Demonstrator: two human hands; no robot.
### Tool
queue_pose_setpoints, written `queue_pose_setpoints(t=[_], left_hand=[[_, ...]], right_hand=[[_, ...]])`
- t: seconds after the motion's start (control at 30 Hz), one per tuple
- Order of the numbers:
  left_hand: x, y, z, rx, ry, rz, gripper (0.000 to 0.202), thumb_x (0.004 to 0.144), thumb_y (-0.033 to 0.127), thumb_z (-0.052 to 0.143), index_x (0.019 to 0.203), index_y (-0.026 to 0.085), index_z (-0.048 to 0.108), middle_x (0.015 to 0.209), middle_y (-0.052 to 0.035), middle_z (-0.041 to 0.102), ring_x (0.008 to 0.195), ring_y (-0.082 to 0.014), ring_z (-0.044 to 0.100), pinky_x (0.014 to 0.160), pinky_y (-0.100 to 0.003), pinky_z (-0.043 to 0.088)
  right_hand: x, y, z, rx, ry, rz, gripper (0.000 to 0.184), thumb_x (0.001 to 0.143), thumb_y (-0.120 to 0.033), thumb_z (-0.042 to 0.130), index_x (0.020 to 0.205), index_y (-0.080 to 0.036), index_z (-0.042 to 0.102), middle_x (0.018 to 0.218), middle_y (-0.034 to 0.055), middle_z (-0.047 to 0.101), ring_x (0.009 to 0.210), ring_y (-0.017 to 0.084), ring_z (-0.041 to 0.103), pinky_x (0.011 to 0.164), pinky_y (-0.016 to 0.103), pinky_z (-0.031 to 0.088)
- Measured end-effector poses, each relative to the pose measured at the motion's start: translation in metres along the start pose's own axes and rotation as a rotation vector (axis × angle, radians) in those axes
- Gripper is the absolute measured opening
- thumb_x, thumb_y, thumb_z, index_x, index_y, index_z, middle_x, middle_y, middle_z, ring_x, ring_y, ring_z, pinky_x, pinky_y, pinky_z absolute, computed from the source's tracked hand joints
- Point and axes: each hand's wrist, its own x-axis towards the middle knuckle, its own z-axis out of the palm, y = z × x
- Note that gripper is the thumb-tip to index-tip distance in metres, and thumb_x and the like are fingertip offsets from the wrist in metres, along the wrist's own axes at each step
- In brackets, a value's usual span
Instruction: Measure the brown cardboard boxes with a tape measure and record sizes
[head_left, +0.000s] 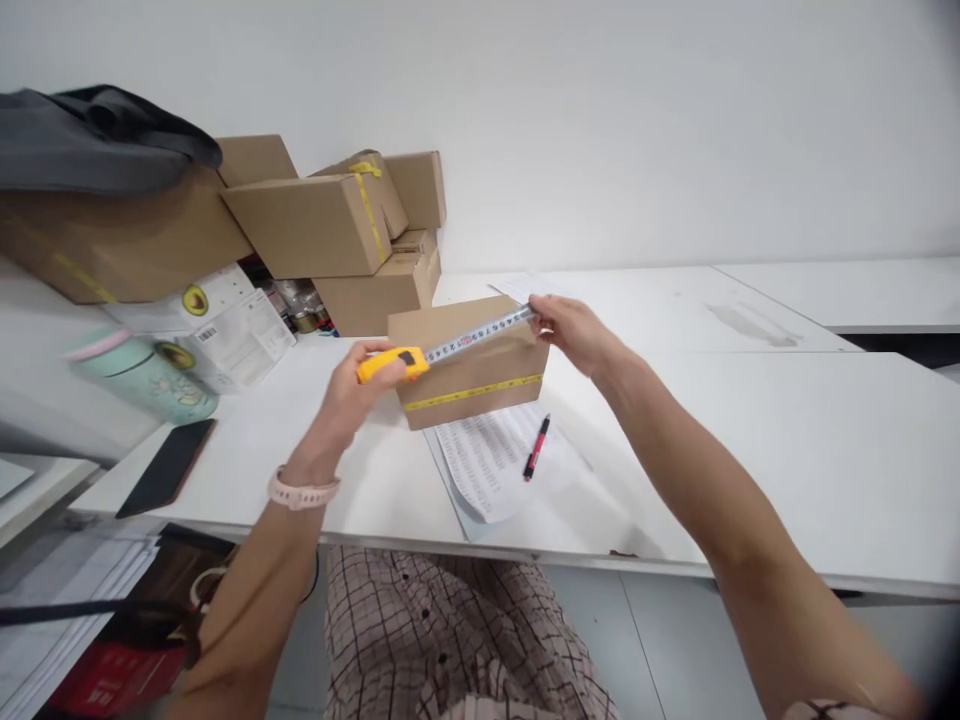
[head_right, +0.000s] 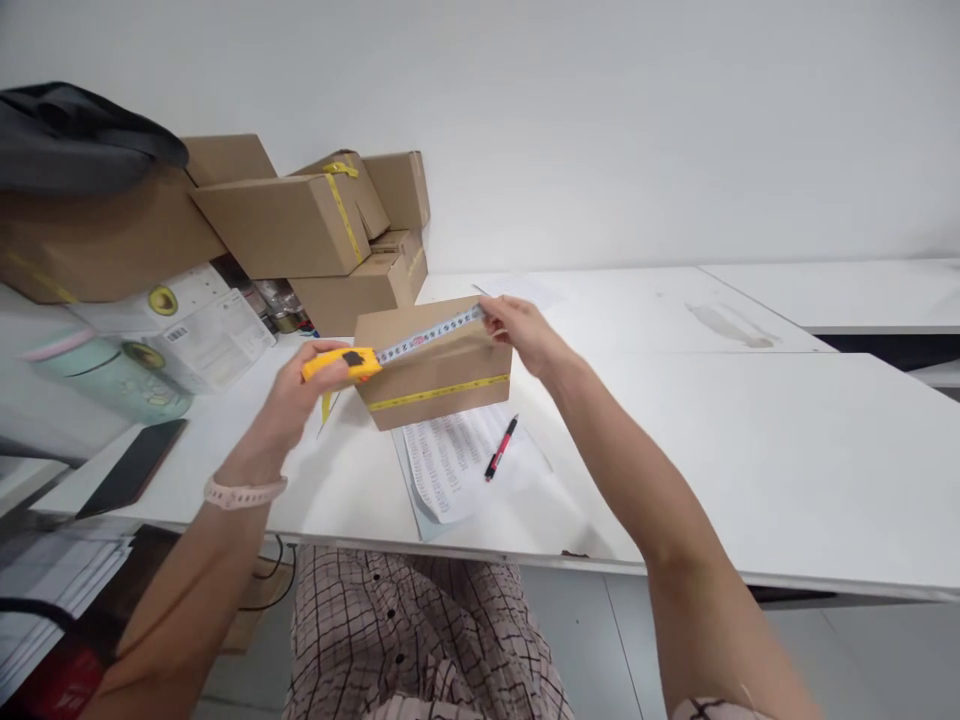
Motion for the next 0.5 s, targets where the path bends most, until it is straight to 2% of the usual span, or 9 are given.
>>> queue_pose_setpoints(t=[0.07, 0.13, 0.27, 0.37, 0.5], left_hand=[[0.021, -0.003, -0.024, 0.004, 0.107, -0.026, 0.044, 0.072, 0.051, 0.076, 0.1, 0.019, 0.063, 0.1, -0.0027, 0.07, 0.095, -0.0205, 0.065, 0.086, -0.033, 0.049], [0.04, -0.01, -0.046, 0.017, 0.177, -0.078, 0.041, 0.076, 0.053, 0.071, 0.096, 0.019, 0.063, 0.094, -0.0016, 0.07, 0.09, -0.019, 0.065, 0.081, -0.031, 0.049], [0.063, -0.029, -0.078, 0.063, 0.275, -0.186, 0.038, 0.074, 0.053, 0.066, 0.088, 0.019, 0.061, 0.079, -0.0015, 0.069, 0.072, -0.0178, 0.063, 0.063, -0.028, 0.046], [0.07, -0.038, -0.087, 0.084, 0.267, -0.214, 0.038, 0.073, 0.051, 0.067, 0.089, 0.018, 0.061, 0.077, -0.0028, 0.068, 0.065, -0.0165, 0.061, 0.056, -0.026, 0.044], [0.074, -0.036, -0.08, 0.114, 0.209, -0.212, 0.043, 0.072, 0.053, 0.068, 0.096, 0.018, 0.062, 0.084, -0.0037, 0.069, 0.068, -0.0162, 0.06, 0.056, -0.024, 0.044]], right_hand=[[0.031, -0.003, -0.013, -0.032, 0.062, 0.052, 0.03, 0.088, -0.039, 0.066, 0.069, -0.019, 0.054, 0.071, 0.0001, 0.053, 0.065, 0.012, 0.047, 0.064, 0.027, 0.038], [0.054, 0.004, -0.023, -0.119, 0.133, 0.119, 0.027, 0.09, -0.034, 0.061, 0.069, -0.02, 0.052, 0.069, 0.0002, 0.053, 0.065, 0.012, 0.046, 0.064, 0.027, 0.039], [0.079, 0.031, -0.031, -0.279, 0.217, 0.201, 0.024, 0.089, -0.03, 0.059, 0.069, -0.019, 0.051, 0.07, 0.0015, 0.054, 0.067, 0.013, 0.047, 0.068, 0.028, 0.041], [0.083, 0.047, -0.026, -0.346, 0.206, 0.254, 0.022, 0.086, -0.034, 0.062, 0.074, -0.017, 0.056, 0.078, 0.0059, 0.061, 0.072, 0.015, 0.051, 0.07, 0.03, 0.042], [0.084, 0.054, -0.017, -0.404, 0.134, 0.316, 0.032, 0.081, -0.049, 0.069, 0.088, -0.018, 0.063, 0.103, 0.0117, 0.07, 0.084, 0.021, 0.062, 0.076, 0.034, 0.047]])
